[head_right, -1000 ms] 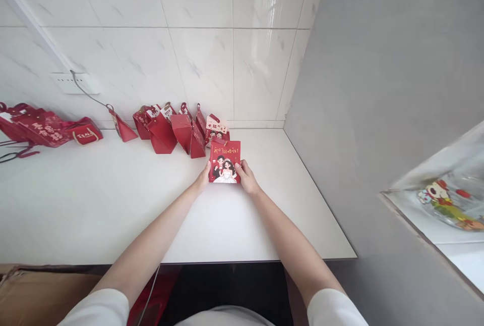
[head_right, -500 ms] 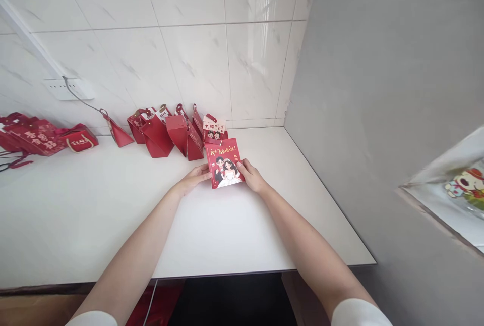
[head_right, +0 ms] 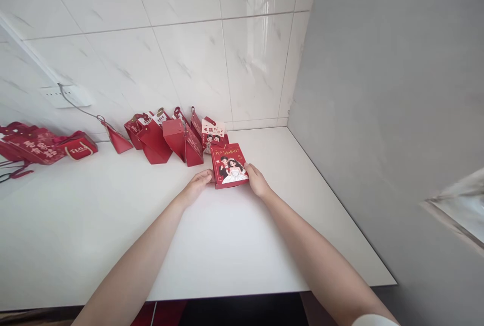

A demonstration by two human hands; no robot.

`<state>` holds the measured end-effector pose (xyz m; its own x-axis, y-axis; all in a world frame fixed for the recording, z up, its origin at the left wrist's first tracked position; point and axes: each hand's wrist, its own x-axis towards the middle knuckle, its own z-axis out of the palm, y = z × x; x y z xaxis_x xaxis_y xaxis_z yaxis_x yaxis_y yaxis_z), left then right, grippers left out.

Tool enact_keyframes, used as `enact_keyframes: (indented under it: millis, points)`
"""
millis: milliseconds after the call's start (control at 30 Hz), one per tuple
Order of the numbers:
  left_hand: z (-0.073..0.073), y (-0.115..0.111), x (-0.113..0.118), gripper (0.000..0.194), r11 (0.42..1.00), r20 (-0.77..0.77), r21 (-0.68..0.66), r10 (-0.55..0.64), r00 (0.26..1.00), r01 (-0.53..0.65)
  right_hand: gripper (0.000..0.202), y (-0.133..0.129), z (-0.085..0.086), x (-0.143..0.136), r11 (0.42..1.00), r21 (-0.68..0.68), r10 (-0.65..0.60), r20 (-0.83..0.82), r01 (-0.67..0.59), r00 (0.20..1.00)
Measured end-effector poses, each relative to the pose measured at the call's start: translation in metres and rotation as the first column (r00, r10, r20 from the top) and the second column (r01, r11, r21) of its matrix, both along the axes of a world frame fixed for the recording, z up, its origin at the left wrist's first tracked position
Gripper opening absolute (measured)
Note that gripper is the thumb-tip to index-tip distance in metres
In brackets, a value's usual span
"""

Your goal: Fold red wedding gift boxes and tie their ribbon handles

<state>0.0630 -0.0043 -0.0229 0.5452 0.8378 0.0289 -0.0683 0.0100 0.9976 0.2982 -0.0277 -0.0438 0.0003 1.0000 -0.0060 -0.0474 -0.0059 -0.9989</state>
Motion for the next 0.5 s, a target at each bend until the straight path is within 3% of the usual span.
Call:
enact_keyframes:
  millis: [200,333,500]
  points:
    - [-0.002,-0.012,0.014,0.029,0.990,0.172,-0.105,-0.075,0.982,0.093,0.046,-0.009,0.007,0.002,0.996,-0.069,0.039,-0.252,-0.058,0.967]
    - [0.001,-0.021,0.024,0.030,0.991,0.217,-0.109,-0.052,0.975,0.077,0.042,-0.014,0.007,0.004,0.987,-0.155,0.008,-0.283,-0.054,0.959]
    - [0.002,-0.024,0.029,0.038,0.991,0.218,-0.134,0.004,0.976,0.026,0.044,-0.017,0.005,0.004,0.989,-0.134,0.023,-0.273,-0.062,0.962]
